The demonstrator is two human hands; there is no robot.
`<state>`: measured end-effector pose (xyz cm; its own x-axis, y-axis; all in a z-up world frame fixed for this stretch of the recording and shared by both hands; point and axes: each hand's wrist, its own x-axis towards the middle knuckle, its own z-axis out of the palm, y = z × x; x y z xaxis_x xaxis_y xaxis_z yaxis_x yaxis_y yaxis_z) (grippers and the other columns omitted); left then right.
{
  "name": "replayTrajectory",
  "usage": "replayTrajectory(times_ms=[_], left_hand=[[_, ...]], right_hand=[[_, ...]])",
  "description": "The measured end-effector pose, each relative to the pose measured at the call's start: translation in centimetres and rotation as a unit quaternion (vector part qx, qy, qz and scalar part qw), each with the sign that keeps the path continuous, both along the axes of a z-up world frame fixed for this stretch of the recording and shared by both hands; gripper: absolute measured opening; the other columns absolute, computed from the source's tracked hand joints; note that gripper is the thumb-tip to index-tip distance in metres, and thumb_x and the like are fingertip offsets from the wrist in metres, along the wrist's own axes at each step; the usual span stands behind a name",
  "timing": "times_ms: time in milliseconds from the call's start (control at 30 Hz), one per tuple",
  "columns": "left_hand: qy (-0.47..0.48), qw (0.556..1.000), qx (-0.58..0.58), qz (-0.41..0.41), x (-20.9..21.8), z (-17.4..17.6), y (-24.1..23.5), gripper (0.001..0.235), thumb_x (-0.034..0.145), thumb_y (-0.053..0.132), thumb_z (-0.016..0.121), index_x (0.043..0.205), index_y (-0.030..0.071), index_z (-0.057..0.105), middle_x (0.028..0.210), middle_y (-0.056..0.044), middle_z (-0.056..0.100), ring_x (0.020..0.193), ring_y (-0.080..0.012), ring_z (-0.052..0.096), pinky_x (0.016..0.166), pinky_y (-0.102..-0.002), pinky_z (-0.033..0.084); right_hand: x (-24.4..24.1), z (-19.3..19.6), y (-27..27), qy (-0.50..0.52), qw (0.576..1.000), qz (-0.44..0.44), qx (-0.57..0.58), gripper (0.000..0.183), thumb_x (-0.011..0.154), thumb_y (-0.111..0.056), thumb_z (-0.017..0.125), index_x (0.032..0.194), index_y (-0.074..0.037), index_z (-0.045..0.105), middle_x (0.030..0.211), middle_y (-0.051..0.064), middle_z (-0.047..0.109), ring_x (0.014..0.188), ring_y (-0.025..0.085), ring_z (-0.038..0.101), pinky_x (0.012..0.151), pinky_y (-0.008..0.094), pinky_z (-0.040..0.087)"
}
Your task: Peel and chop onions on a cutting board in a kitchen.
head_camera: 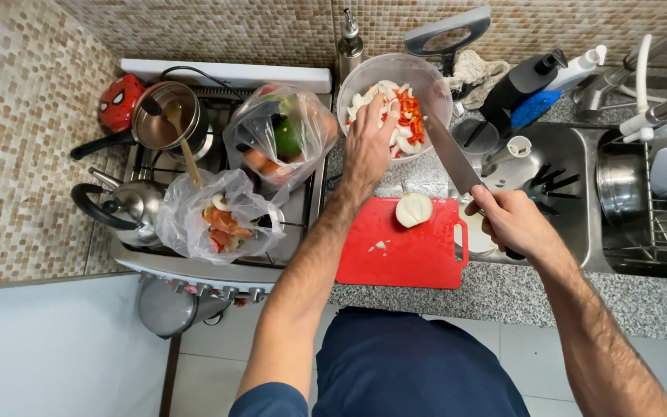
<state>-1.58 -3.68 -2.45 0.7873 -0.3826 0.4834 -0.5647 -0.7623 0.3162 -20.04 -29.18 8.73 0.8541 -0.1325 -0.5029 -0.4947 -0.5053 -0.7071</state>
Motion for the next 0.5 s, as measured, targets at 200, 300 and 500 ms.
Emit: replayTrajectory(times_ms=[200, 300, 500], left_hand=[[-0.006, 0.998, -0.048, -0.051, 0.1, -6.6, 0.4, 0.021, 0.110, 0.012, 0.060, 0.119, 0.019, 0.078, 0.123, 0.000, 0.061, 0.118, -0.0219, 0.066, 0.092, -0.037, 0.060], [-0.126, 0.987, 0.040, -0.091, -1.2, -2.2, -0.5, 0.052, 0.110, 0.009, 0.057, 0.158, 0.029, 0.060, 0.139, -0.006, 0.054, 0.125, -0.0275, 0.065, 0.092, -0.043, 0.059], [-0.079, 0.995, 0.057, -0.005, 2.4, -6.0, 0.5, 0.027, 0.101, 0.016, 0.070, 0.128, 0.014, 0.075, 0.112, -0.003, 0.055, 0.104, -0.0255, 0.062, 0.082, -0.042, 0.056]], right_hand=[[-1.8, 0.5, -0.1, -0.026, 0.996, 0.003, 0.080, 0.059, 0.122, -0.039, 0.049, 0.103, 0.007, 0.081, 0.048, 0.012, 0.050, 0.039, 0.024, 0.055, 0.043, 0.035, 0.043], [-2.2, 0.3, -0.3, -0.037, 0.996, 0.012, 0.083, 0.059, 0.121, -0.038, 0.050, 0.099, 0.007, 0.082, 0.046, 0.012, 0.050, 0.034, 0.025, 0.056, 0.038, 0.034, 0.042], [-3.5, -0.3, -1.8, -0.059, 0.993, -0.007, 0.105, 0.057, 0.123, -0.036, 0.050, 0.098, 0.006, 0.079, 0.048, 0.010, 0.050, 0.035, 0.022, 0.054, 0.039, 0.033, 0.041]])
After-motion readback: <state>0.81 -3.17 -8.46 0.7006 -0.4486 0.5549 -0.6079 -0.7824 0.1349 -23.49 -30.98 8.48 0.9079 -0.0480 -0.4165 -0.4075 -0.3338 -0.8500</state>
